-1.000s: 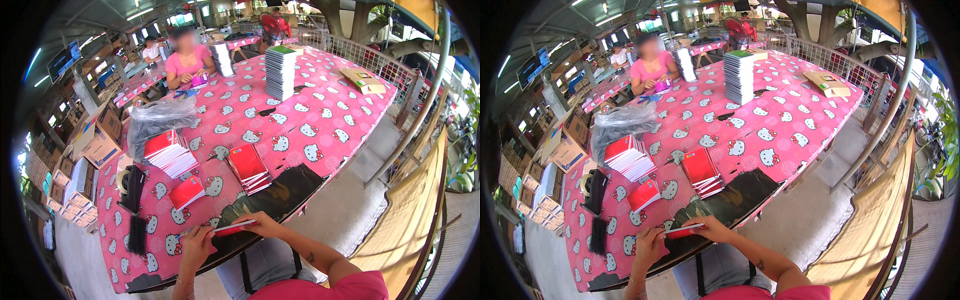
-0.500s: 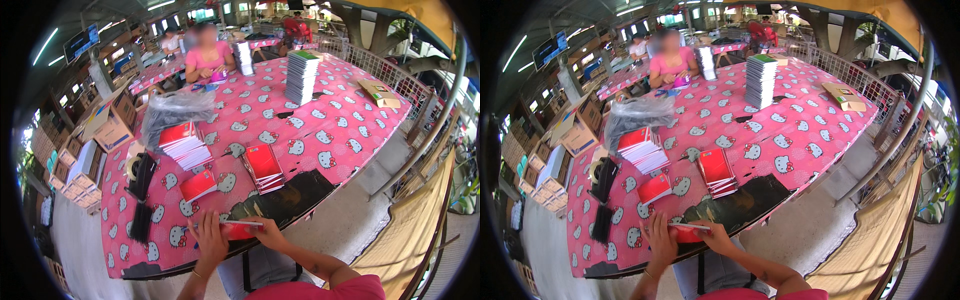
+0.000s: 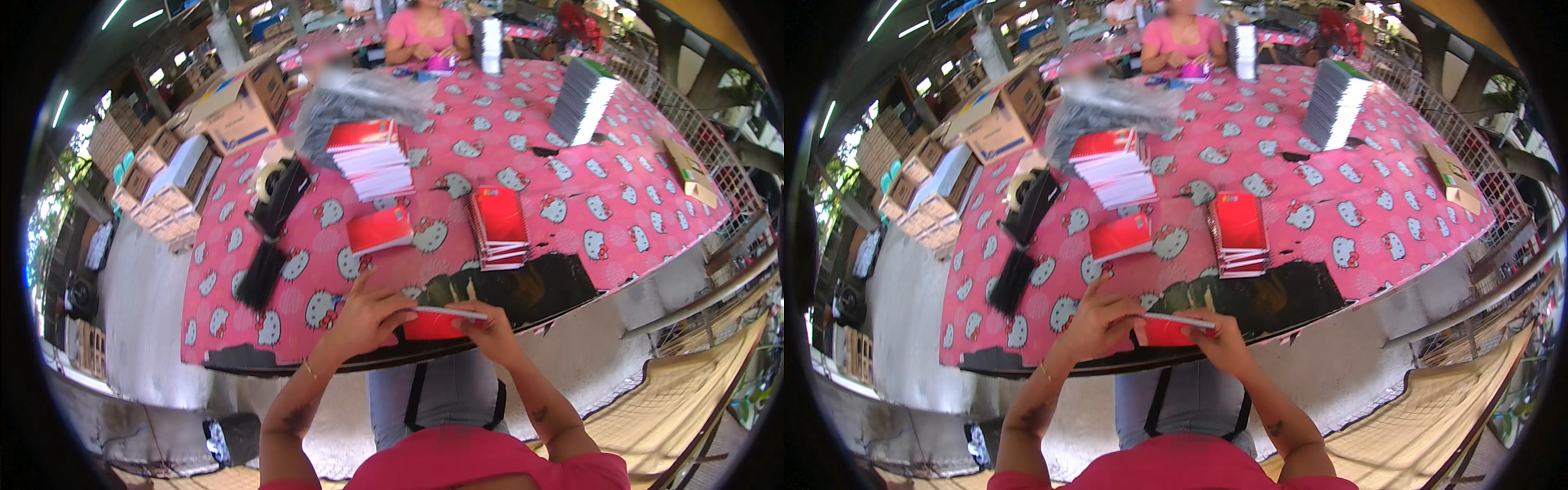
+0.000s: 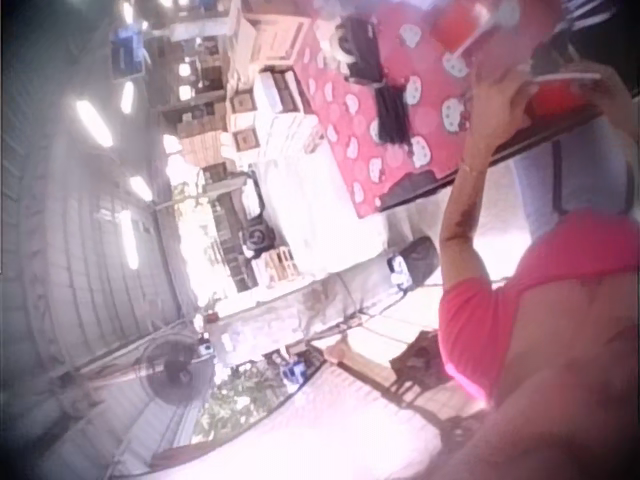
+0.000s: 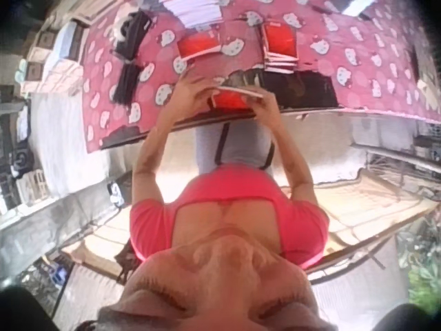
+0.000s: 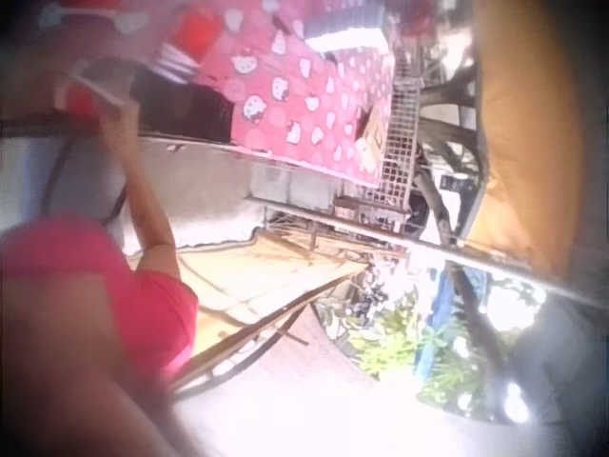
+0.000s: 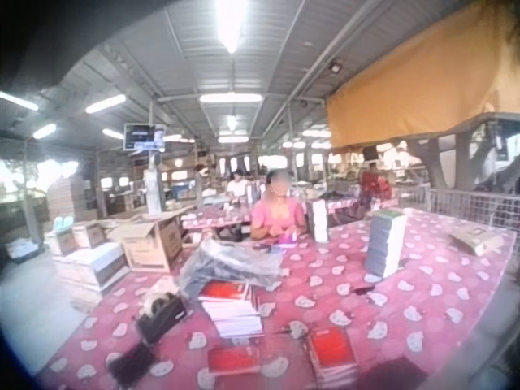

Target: The person assembles red spiral-bound notebooks at a table. They pick up a notebook, insert a metal spiral binding, and place the finished notebook into a growing stack. Other workers are visible in the background performing similar tasks.

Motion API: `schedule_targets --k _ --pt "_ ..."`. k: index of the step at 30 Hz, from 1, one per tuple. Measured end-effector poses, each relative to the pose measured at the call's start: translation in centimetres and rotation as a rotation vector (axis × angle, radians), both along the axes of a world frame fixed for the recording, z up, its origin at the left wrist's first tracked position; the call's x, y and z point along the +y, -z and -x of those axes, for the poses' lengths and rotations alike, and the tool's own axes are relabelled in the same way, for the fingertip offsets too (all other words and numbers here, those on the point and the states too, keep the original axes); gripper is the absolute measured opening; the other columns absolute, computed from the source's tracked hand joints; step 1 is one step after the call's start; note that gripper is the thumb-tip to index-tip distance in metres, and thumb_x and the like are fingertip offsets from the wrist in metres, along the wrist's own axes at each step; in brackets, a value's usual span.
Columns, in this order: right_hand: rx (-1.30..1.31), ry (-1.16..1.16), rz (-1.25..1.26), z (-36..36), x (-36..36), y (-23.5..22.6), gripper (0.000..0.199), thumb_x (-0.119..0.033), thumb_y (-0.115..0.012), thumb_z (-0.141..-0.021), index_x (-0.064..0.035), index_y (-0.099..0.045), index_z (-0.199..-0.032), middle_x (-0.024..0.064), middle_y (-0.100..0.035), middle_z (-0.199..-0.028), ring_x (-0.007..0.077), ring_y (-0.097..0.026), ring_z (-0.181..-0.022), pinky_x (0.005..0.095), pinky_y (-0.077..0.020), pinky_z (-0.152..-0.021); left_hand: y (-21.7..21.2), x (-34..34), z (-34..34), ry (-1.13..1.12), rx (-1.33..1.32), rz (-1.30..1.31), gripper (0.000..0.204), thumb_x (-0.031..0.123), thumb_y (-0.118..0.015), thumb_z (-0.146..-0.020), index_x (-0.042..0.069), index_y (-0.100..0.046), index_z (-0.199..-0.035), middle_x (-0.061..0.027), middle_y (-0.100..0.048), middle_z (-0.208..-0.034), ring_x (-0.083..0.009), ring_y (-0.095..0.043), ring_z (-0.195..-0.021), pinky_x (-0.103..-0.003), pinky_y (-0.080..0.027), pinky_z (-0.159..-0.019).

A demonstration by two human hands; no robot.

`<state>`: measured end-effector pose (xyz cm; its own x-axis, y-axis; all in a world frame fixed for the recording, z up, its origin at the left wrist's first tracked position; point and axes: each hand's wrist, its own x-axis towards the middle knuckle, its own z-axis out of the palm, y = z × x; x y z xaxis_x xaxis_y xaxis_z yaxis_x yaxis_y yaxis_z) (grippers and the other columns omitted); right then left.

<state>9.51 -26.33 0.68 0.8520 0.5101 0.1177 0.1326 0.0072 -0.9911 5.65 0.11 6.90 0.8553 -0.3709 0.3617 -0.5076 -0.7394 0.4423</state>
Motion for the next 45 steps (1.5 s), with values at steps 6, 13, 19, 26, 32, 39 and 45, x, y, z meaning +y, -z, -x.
schedule_targets --k 6,13,19,26,32,39,45 --pt "0.213 0.075 -0.154 0.9 0.8 -0.8 0.027 -0.005 -0.066 -0.094 0.0015 -0.066 -0.12 0.0041 -0.069 -0.107 0.008 -0.06 -0.094 0.0246 -0.0498 -0.085 1.5 -4.1 1.8 -0.319 -0.189 -0.398 0.058 0.046 -0.055 -0.095 0.006 -0.053 -0.137 -0.0167 -0.052 -0.141 -0.0343 -0.044 -0.136 -0.07 -0.015 -0.112" --pt "0.218 0.099 -0.169 1.3 1.7 -1.6 0.028 -0.004 -0.067 -0.093 0.0029 -0.065 -0.12 0.0048 -0.069 -0.106 0.0088 -0.061 -0.097 0.0249 -0.0497 -0.088 2.5 -4.9 1.3 -0.466 -0.219 -0.448 0.082 0.062 -0.042 -0.096 -0.005 -0.041 -0.144 -0.0238 -0.037 -0.154 -0.0406 -0.029 -0.146 -0.071 -0.004 -0.112" --pt "0.177 0.067 -0.125 1.0 1.8 -1.8 0.03 0.001 -0.068 -0.089 0.0023 -0.065 -0.119 0.0043 -0.068 -0.106 0.0087 -0.062 -0.094 0.0249 -0.0503 -0.086 5.6 -6.8 4.5 -0.375 -0.286 -0.389 0.077 0.059 -0.047 -0.095 -0.003 -0.046 -0.14 -0.0231 -0.042 -0.151 -0.0386 -0.034 -0.144 -0.069 -0.013 -0.112" --pt "0.193 0.032 -0.121 1.5 2.4 -3.0 0.032 -0.002 -0.071 -0.089 0.0025 -0.065 -0.121 0.005 -0.069 -0.107 0.0083 -0.062 -0.095 0.0244 -0.0498 -0.087 7.2 -7.3 5.6 -0.254 -0.314 -0.35 0.082 0.062 -0.05 -0.091 -0.004 -0.046 -0.14 -0.0255 -0.041 -0.149 -0.0384 -0.036 -0.143 -0.067 -0.02 -0.111" --pt "0.198 0.049 -0.121 1.5 1.8 -2.3 0.031 -0.003 -0.069 -0.09 0.0016 -0.065 -0.121 0.0066 -0.07 -0.11 0.0099 -0.063 -0.098 0.0263 -0.0502 -0.089 5.8 -7.7 4.7 -0.272 -0.261 -0.338 0.086 0.063 -0.048 -0.091 -0.005 -0.042 -0.143 -0.0261 -0.04 -0.151 -0.0411 -0.034 -0.143 -0.064 -0.019 -0.114" --pt "0.156 0.022 -0.049 0.2 1.7 0.0 0.033 0.0 -0.067 -0.089 0.002 -0.064 -0.122 0.0094 -0.07 -0.111 0.0117 -0.064 -0.098 0.0271 -0.0515 -0.087 4.7 -8.2 2.8 -0.252 -0.269 -0.328 0.086 0.063 -0.046 -0.093 -0.004 -0.04 -0.146 -0.0248 -0.038 -0.153 -0.0409 -0.031 -0.145 -0.063 -0.015 -0.116" --pt "0.113 0.019 -0.16 -1.3 1.3 3.1 0.033 0.002 -0.065 -0.09 0.002 -0.064 -0.123 0.0078 -0.071 -0.108 0.0094 -0.062 -0.096 0.0258 -0.0514 -0.087 3.1 -8.8 -1.0 -0.341 -0.296 -0.388 0.085 0.066 -0.041 -0.093 -0.001 -0.044 -0.145 -0.019 -0.038 -0.155 -0.0336 -0.029 -0.148 -0.059 -0.011 -0.119"
